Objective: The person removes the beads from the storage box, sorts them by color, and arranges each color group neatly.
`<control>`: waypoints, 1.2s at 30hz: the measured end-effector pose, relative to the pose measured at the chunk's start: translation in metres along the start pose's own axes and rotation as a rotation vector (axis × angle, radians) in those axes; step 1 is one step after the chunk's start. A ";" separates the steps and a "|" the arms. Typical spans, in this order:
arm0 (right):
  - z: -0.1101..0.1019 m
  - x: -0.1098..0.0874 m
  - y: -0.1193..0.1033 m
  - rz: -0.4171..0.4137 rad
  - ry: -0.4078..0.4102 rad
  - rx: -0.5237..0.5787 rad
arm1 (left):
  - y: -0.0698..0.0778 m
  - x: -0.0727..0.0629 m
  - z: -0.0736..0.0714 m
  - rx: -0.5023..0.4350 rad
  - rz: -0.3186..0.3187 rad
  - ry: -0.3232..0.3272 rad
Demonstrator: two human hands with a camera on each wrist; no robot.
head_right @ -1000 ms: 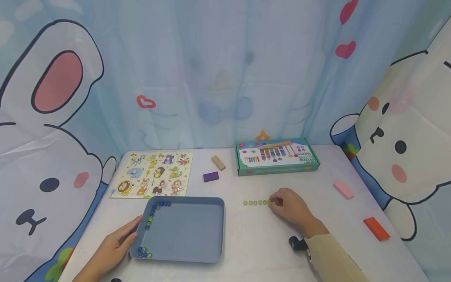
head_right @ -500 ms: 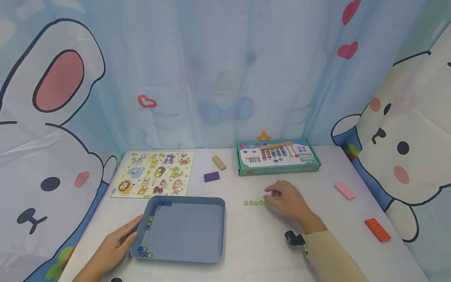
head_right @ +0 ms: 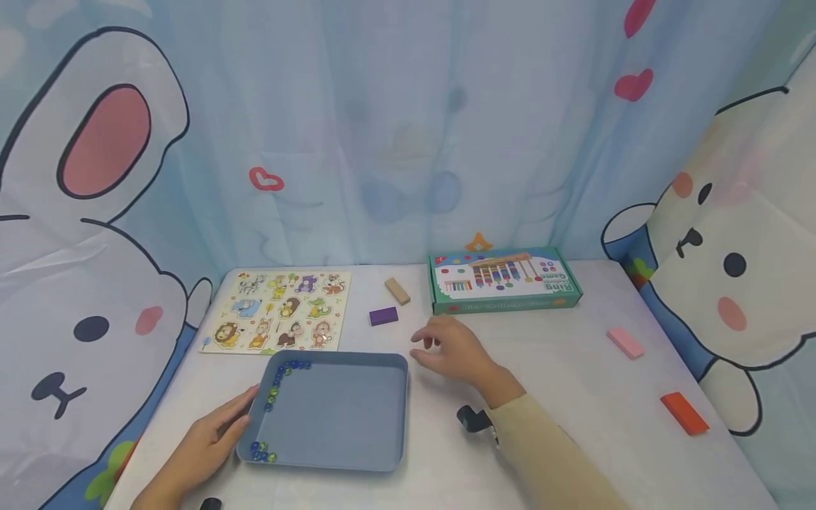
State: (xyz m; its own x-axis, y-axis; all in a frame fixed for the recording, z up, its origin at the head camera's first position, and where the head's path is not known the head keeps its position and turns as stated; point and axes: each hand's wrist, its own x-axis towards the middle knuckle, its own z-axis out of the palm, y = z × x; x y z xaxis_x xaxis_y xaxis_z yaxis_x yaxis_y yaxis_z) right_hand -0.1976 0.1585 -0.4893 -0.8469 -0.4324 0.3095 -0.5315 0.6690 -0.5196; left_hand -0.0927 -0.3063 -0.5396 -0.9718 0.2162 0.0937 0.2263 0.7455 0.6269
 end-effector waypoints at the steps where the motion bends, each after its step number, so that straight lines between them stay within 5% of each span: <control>1: 0.004 0.005 -0.006 -0.016 -0.017 0.000 | 0.000 0.000 0.000 0.000 -0.001 -0.001; 16: 0.065 0.073 -0.089 -0.301 -0.234 -0.068 | -0.003 0.000 -0.001 -0.008 -0.003 -0.003; 36: 0.139 0.083 -0.145 -0.582 -0.536 -0.115 | 0.000 0.000 0.000 -0.005 -0.004 -0.004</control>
State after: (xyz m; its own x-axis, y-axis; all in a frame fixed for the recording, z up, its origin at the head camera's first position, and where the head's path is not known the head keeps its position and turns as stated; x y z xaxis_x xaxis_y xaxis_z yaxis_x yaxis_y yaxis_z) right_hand -0.1880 -0.0584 -0.4990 -0.3244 -0.9436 0.0658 -0.9089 0.2917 -0.2979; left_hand -0.0931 -0.3064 -0.5397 -0.9725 0.2158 0.0876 0.2218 0.7435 0.6308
